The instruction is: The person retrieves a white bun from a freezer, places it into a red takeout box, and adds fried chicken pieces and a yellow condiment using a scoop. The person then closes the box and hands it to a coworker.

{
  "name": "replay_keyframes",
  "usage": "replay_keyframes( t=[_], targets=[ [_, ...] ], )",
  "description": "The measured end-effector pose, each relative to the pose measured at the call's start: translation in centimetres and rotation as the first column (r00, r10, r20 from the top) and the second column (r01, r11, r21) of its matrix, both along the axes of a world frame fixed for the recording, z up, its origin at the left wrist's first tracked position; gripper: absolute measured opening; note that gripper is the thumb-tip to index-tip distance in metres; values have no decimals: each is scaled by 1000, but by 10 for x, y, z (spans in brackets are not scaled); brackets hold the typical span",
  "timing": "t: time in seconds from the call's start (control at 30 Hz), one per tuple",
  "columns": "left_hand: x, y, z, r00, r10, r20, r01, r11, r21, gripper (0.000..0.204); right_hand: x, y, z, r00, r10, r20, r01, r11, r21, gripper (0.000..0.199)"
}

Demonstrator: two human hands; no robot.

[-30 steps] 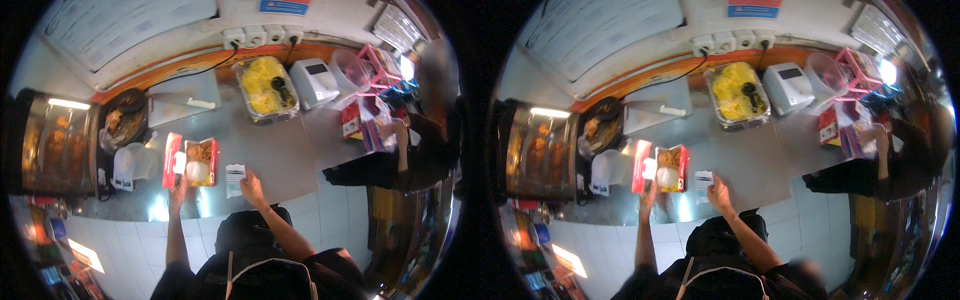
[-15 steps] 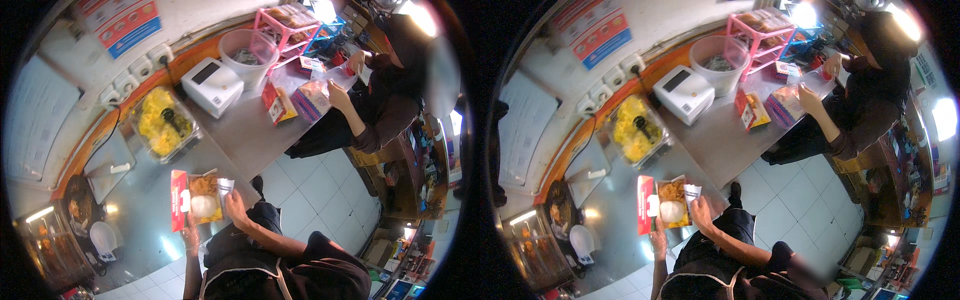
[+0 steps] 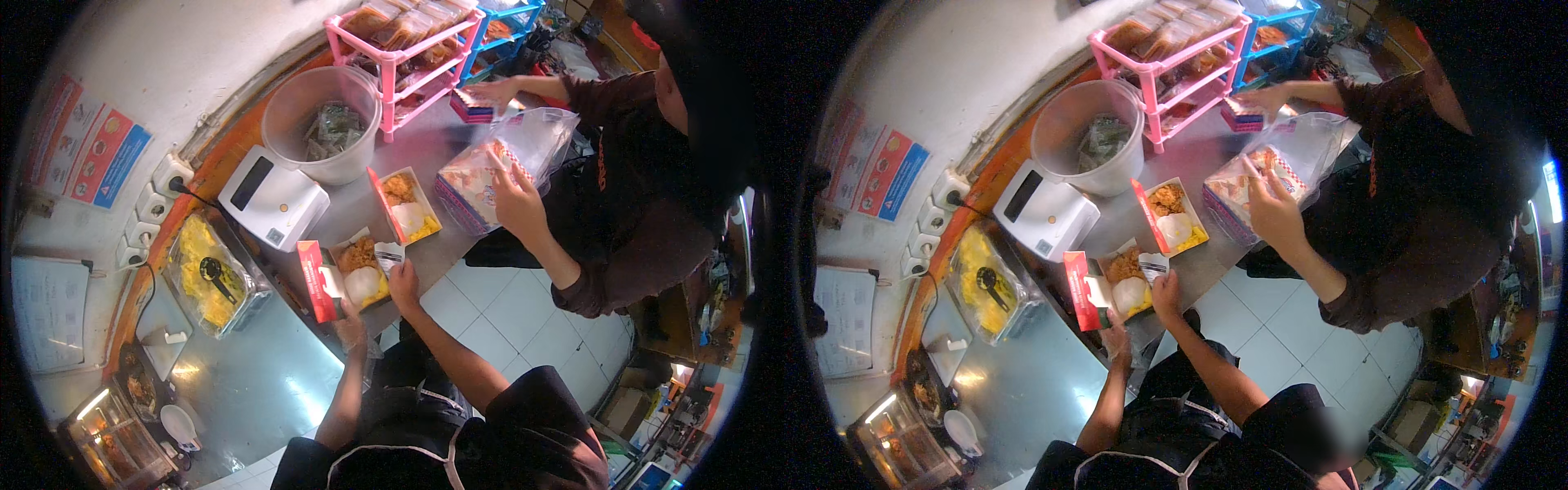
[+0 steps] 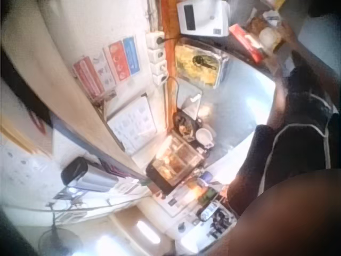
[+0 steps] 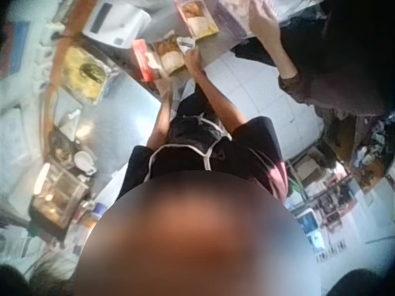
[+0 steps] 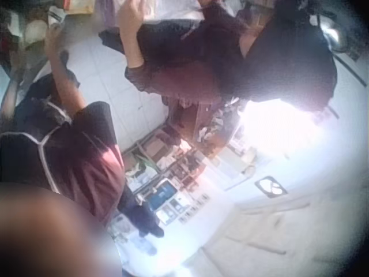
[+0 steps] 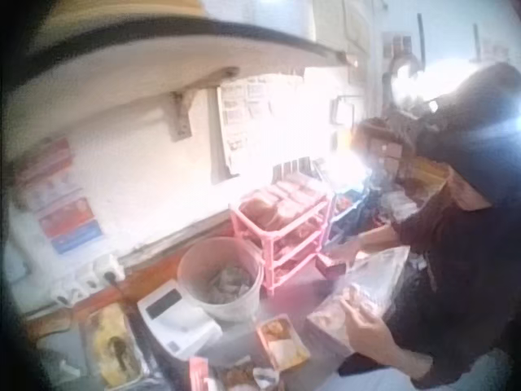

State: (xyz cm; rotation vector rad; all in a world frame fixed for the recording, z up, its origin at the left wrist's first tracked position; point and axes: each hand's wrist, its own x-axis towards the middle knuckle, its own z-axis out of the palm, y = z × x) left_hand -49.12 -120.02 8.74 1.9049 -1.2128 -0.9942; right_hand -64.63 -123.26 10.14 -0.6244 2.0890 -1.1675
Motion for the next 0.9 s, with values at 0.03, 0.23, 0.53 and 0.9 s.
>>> replay_keyframes(
  t=[0.03, 0.23, 0.53, 0.9],
  targets=[
    [-9, -5, -7, 998, 27, 52, -26, 999, -24, 57, -11, 5, -8, 1000, 7, -25, -7, 1000, 10, 30],
    [-71, -39, -24, 979, 179, -92, -179, 984, 13, 54, -101, 72, -30, 991, -116, -73, 121, 990, 69, 24],
    [-98, 5, 63, 795, -599, 98, 583, 798, 148, 42, -166, 68, -59, 981, -159, -113, 150, 985, -87, 27],
    [-209, -94, 34, 325, -684, 654, 775, 588, 229, 17, -166, 48, -48, 988, -156, 6, 157, 986, -58, 27]
  ],
)
